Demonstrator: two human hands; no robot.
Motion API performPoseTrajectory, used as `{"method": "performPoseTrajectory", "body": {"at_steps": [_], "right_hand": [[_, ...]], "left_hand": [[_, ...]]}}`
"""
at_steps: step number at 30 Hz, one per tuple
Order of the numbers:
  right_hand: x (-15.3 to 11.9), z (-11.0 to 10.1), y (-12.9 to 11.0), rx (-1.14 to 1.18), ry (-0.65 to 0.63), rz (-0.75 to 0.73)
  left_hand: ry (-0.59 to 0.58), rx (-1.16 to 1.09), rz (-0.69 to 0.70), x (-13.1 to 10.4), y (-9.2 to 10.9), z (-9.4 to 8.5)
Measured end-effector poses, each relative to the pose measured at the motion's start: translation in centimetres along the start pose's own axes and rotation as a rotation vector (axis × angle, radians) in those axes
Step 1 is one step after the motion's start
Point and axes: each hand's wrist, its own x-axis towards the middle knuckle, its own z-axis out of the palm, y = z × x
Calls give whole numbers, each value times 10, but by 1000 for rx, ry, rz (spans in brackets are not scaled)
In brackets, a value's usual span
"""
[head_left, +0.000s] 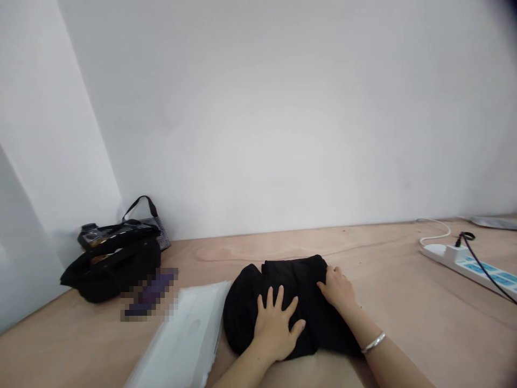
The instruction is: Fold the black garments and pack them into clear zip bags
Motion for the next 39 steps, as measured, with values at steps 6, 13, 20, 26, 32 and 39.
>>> {"method": "performPoseTrajectory", "body": {"at_steps": [6,13,20,26,32,39], "right_hand": [[3,-4,6,12,-42,28],[1,-21,-5,45,7,30],[-7,-47,-69,146,89,-69],[-35,-10,-124,267,36,-357],[-28,-2,-95,421,-67,-621],[6,-11,-6,256,-120,-598]], "left_hand": [[8,-44,7,1,2,0],[25,-19,-167,-11,-12,-24],[-79,74,-411,-17,-30,-35],[-129,63,-472,-16,-39,-31],[-131,56,-463,-16,-42,-28],[-1,5,-267,-18,-29,-37]]}}
